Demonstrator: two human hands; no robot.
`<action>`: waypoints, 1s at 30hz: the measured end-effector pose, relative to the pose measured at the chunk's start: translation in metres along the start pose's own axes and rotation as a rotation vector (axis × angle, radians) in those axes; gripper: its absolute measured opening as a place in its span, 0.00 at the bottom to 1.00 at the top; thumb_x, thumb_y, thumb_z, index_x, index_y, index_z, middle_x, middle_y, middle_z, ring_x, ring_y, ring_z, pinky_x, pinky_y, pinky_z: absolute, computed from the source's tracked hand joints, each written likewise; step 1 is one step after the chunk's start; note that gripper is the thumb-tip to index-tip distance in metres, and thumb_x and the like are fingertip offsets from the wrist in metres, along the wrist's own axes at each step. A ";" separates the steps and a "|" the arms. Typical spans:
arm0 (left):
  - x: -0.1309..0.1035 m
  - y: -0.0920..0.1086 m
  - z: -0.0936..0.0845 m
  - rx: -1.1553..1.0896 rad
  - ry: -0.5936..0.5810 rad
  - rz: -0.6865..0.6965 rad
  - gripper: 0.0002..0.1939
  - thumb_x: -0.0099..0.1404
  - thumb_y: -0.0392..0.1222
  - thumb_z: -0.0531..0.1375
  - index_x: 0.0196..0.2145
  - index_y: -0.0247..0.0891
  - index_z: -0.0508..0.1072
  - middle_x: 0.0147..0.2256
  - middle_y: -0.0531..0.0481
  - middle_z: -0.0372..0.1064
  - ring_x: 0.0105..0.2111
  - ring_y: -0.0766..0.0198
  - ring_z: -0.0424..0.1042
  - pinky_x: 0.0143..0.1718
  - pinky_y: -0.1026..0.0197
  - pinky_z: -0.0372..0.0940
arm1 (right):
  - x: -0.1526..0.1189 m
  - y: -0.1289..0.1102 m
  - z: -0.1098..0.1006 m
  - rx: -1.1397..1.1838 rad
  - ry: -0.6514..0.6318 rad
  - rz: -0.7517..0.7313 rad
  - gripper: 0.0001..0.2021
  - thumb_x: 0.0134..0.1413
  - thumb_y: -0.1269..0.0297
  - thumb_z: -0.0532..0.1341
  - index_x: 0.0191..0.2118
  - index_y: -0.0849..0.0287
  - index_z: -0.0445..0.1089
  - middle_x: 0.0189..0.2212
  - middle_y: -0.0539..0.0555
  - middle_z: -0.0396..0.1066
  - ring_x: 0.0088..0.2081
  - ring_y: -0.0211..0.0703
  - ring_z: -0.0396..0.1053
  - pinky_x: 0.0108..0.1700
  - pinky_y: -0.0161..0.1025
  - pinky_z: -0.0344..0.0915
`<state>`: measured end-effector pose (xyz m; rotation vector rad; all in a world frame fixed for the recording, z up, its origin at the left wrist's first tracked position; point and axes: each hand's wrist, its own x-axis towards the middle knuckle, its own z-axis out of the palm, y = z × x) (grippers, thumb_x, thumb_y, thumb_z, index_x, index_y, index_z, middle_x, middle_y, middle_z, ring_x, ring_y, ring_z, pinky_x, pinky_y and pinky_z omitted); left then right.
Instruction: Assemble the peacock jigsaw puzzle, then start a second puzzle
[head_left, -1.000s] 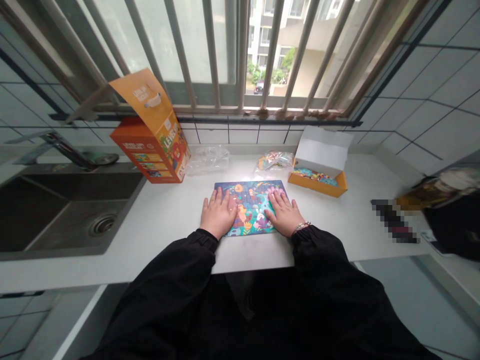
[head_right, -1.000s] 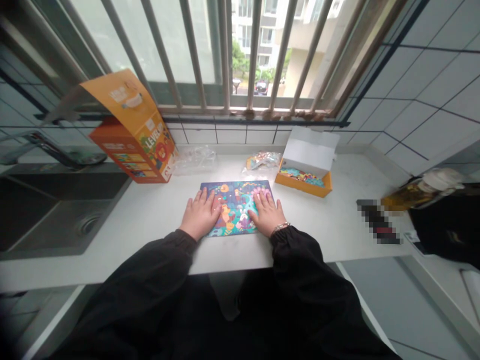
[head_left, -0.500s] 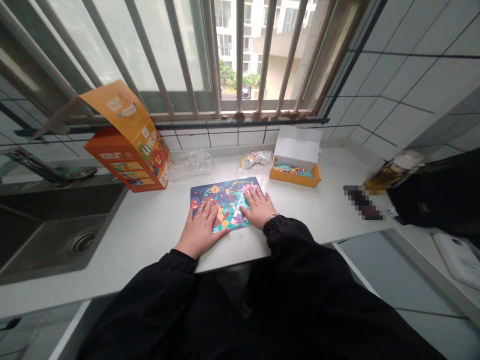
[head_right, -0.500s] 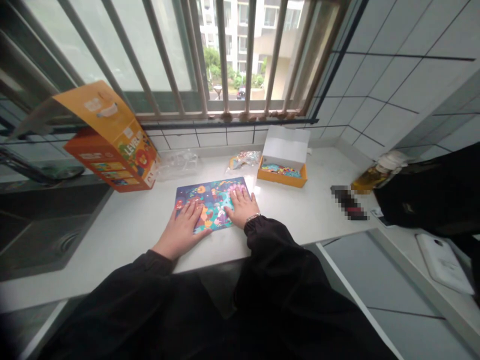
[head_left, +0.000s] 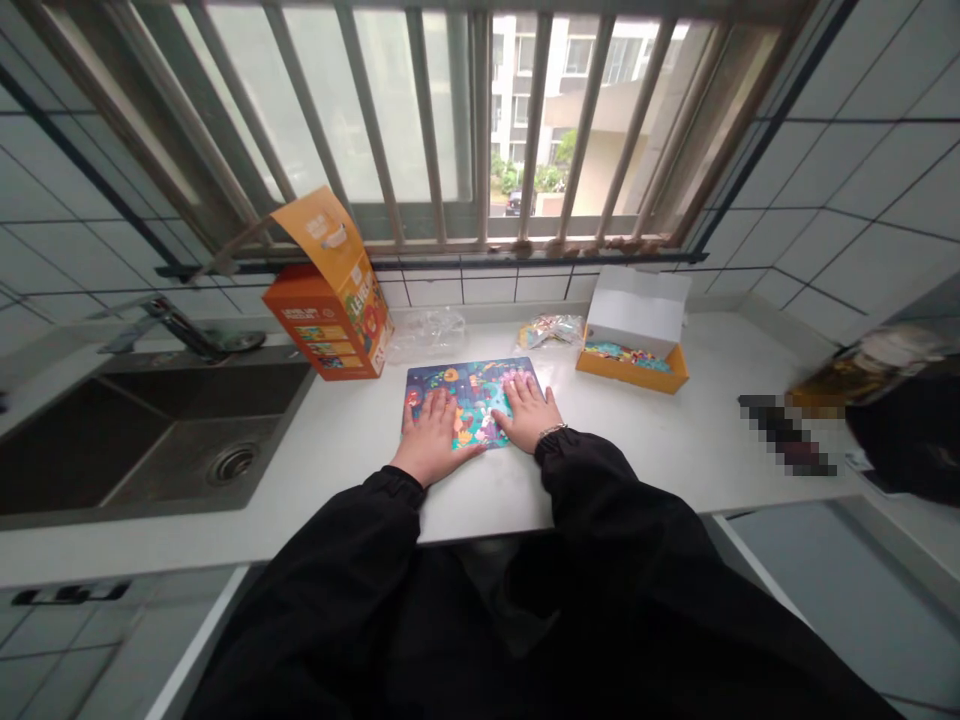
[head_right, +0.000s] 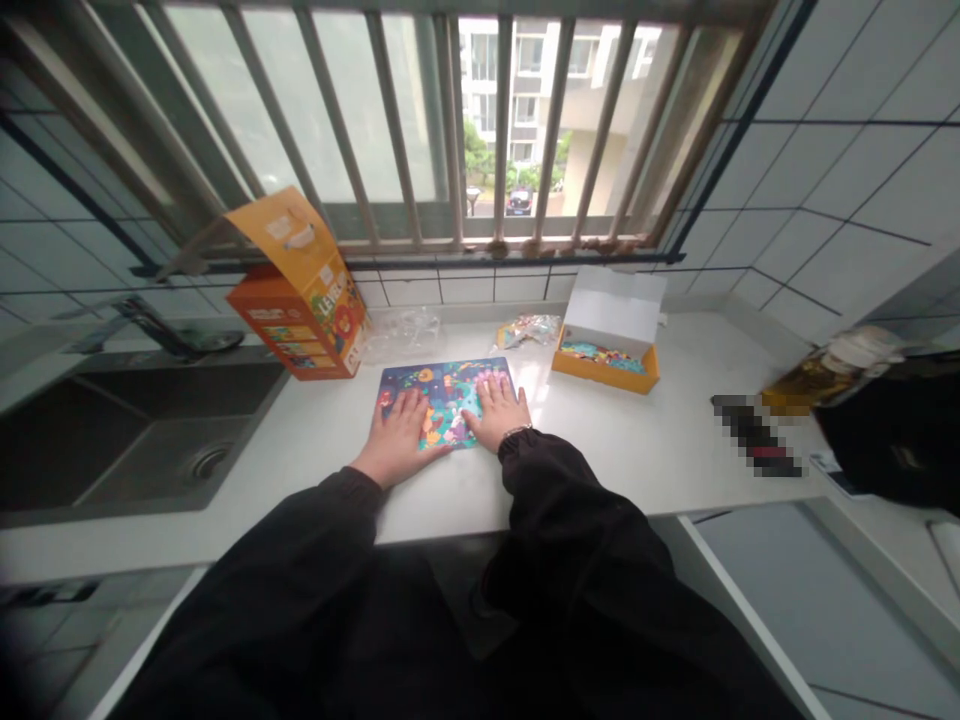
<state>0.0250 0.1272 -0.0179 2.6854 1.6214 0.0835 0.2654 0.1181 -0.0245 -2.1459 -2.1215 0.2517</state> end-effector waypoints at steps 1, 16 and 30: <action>0.003 -0.004 0.000 -0.005 0.002 0.001 0.57 0.69 0.79 0.54 0.80 0.39 0.49 0.80 0.35 0.39 0.80 0.34 0.40 0.77 0.30 0.31 | 0.004 -0.002 0.001 -0.001 0.001 0.001 0.43 0.75 0.37 0.44 0.83 0.58 0.42 0.83 0.61 0.34 0.82 0.61 0.33 0.79 0.68 0.35; 0.053 -0.043 0.009 -0.007 0.026 -0.025 0.59 0.68 0.82 0.50 0.80 0.37 0.50 0.81 0.37 0.38 0.80 0.37 0.40 0.78 0.30 0.31 | 0.071 -0.008 0.002 0.020 0.011 -0.042 0.42 0.74 0.36 0.44 0.82 0.57 0.44 0.83 0.59 0.35 0.82 0.61 0.35 0.78 0.69 0.36; 0.095 -0.059 0.003 -0.026 0.014 0.041 0.56 0.68 0.81 0.54 0.79 0.39 0.53 0.80 0.37 0.42 0.80 0.37 0.43 0.78 0.29 0.36 | 0.081 0.019 -0.015 0.279 0.427 0.067 0.25 0.72 0.56 0.56 0.67 0.59 0.72 0.57 0.67 0.73 0.58 0.61 0.70 0.64 0.53 0.66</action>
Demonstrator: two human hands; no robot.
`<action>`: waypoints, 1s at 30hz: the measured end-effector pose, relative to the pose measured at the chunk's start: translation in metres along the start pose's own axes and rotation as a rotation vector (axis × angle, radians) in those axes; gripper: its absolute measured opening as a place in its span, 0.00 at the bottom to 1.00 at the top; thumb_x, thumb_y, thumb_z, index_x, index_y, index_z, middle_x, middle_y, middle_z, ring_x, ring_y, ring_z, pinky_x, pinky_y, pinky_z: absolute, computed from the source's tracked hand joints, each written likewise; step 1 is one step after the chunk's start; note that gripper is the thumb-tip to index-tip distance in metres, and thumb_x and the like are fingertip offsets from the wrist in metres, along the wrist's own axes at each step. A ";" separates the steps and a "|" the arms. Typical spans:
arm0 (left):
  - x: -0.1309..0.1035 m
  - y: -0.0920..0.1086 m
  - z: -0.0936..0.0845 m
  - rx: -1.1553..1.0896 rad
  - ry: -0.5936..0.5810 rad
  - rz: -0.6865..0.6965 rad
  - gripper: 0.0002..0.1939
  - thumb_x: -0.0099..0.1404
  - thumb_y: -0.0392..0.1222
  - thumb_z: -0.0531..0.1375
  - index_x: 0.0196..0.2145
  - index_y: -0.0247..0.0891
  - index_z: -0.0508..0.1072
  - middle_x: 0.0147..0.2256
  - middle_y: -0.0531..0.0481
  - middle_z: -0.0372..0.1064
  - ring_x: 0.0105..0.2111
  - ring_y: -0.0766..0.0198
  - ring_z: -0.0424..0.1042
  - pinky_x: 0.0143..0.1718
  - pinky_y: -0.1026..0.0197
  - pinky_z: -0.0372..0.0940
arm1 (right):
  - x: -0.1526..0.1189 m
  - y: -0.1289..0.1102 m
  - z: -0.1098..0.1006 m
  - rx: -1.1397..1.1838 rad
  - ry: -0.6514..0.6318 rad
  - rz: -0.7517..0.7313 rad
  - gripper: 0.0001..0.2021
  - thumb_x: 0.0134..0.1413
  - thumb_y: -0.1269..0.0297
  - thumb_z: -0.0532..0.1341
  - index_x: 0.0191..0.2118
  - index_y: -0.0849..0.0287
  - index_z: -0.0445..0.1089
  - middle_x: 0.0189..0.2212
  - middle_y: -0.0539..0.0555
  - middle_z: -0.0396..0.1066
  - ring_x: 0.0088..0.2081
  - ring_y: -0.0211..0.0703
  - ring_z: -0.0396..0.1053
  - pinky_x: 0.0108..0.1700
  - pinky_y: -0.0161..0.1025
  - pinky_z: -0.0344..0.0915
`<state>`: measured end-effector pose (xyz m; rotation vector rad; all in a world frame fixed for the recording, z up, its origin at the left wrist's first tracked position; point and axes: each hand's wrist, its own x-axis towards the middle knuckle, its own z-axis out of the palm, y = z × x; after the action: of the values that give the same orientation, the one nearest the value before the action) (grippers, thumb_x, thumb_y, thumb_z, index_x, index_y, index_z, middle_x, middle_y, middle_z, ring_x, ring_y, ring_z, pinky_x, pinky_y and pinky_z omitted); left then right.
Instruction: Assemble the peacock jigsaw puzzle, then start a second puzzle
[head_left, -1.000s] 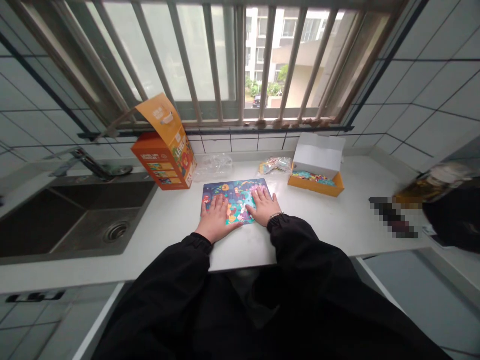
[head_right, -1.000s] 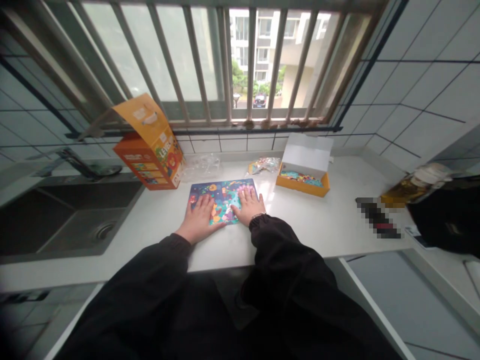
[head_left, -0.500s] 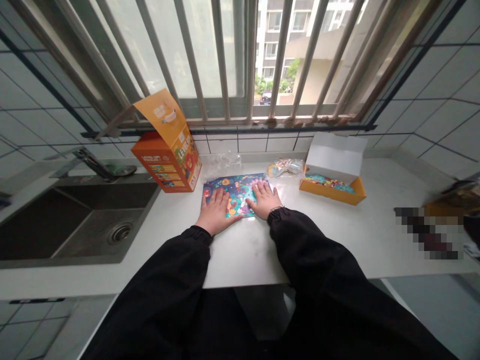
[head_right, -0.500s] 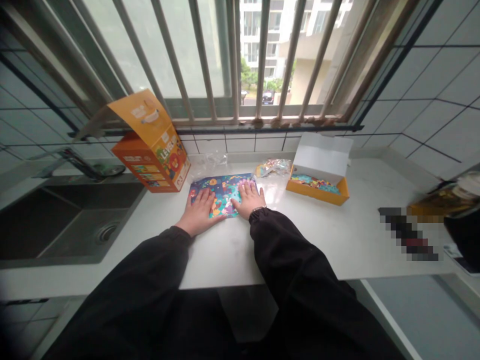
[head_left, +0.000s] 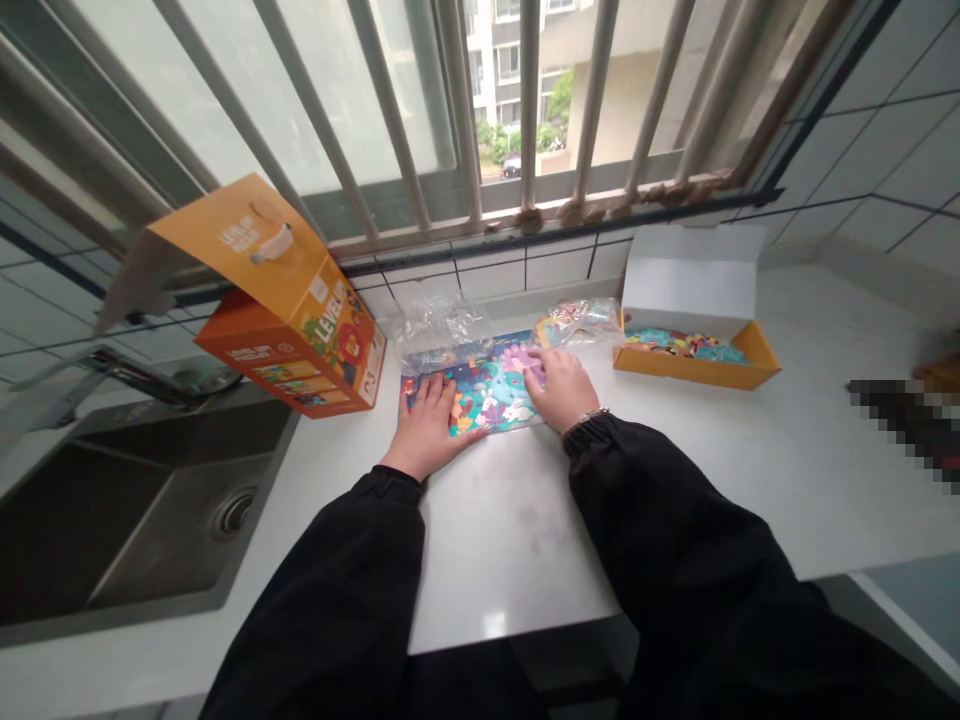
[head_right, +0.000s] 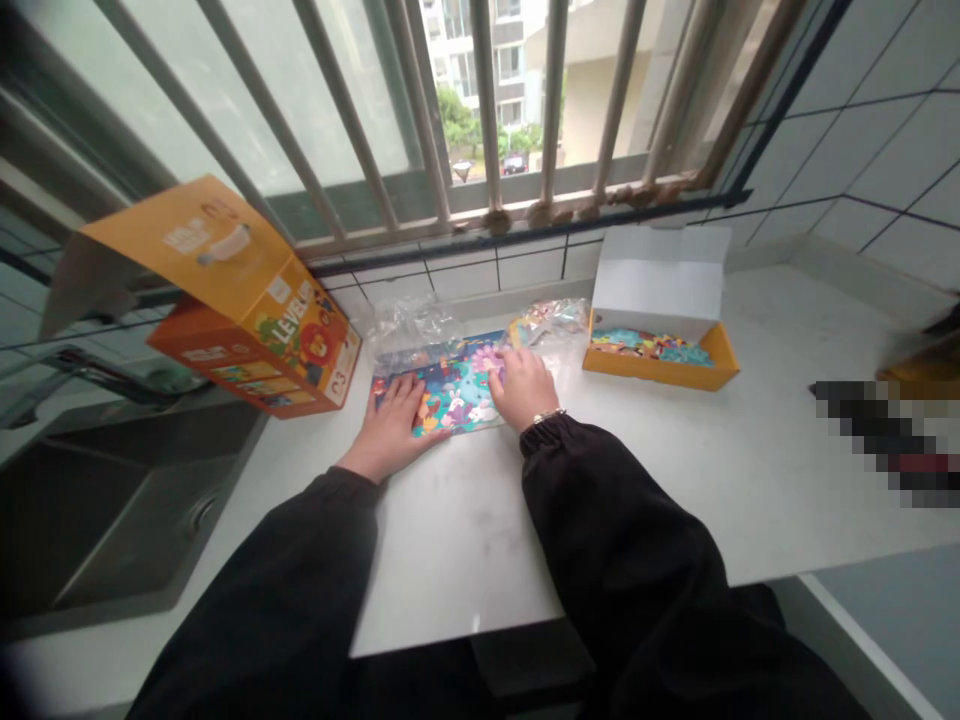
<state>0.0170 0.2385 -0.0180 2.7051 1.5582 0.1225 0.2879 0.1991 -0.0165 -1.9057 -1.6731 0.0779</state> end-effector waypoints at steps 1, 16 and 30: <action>0.002 0.000 0.000 -0.010 0.004 0.001 0.57 0.68 0.81 0.55 0.79 0.39 0.53 0.80 0.37 0.42 0.79 0.37 0.43 0.78 0.29 0.36 | 0.001 0.004 -0.003 0.009 0.038 0.040 0.24 0.71 0.56 0.57 0.65 0.59 0.73 0.53 0.67 0.74 0.55 0.61 0.71 0.62 0.54 0.68; 0.007 -0.015 -0.002 -0.169 0.026 0.123 0.46 0.68 0.71 0.65 0.73 0.45 0.63 0.78 0.37 0.51 0.79 0.39 0.48 0.77 0.25 0.38 | 0.008 0.017 0.006 0.153 0.183 -0.034 0.29 0.68 0.56 0.60 0.67 0.68 0.71 0.66 0.70 0.71 0.68 0.62 0.68 0.74 0.60 0.62; 0.008 -0.003 -0.005 -0.186 0.036 0.067 0.40 0.71 0.65 0.65 0.72 0.44 0.64 0.77 0.37 0.53 0.79 0.42 0.48 0.78 0.31 0.44 | -0.015 -0.028 -0.026 0.442 0.223 -0.508 0.18 0.70 0.68 0.59 0.60 0.56 0.79 0.59 0.59 0.80 0.60 0.49 0.78 0.65 0.53 0.75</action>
<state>0.0177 0.2464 -0.0127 2.6238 1.3879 0.3031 0.2714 0.1763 0.0128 -1.0947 -1.7575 0.0273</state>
